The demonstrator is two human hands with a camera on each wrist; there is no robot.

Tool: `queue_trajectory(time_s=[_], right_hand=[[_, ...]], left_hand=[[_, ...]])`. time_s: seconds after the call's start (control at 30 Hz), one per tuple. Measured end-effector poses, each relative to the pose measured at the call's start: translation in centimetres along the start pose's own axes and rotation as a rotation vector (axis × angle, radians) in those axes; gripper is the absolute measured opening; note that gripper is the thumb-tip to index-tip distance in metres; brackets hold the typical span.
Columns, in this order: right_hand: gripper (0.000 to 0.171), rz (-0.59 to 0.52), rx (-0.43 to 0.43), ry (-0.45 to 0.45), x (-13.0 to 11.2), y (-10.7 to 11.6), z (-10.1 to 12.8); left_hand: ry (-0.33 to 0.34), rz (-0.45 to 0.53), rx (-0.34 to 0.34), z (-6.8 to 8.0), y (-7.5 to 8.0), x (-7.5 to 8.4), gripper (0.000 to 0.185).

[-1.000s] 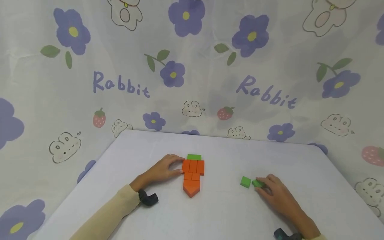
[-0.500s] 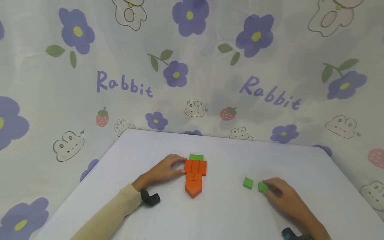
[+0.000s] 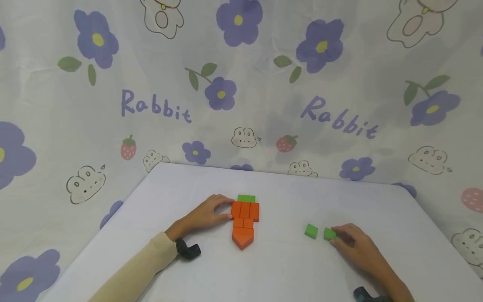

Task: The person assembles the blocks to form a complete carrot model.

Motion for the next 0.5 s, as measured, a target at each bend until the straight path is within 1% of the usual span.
queue_trajectory(time_s=[0.13, 0.33, 0.5], right_hand=[[0.030, -0.021, -0.001, -0.013, 0.1, 0.0, 0.0], [0.029, 0.004, -0.014, -0.072, 0.7, -0.3, 0.0], [0.036, 0.026, -0.072, -0.202, 1.4, -0.3, -0.4]], left_hand=[[-0.008, 0.005, 0.011, 0.0, 0.1, 0.0, 0.057], [0.001, 0.017, 0.005, 0.3, -0.1, -0.1, 0.057], [-0.006, 0.017, 0.010, 0.2, 0.0, 0.1, 0.057]])
Point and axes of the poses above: each hand's wrist, its own z-axis away from the middle knuckle, its own y-axis out of the back of the hand, x = y × z, the point moved 10 cm from there along -z, towards the middle knuckle, and after that the axes turned 10 degrees about -y, right-handed, at the moved point
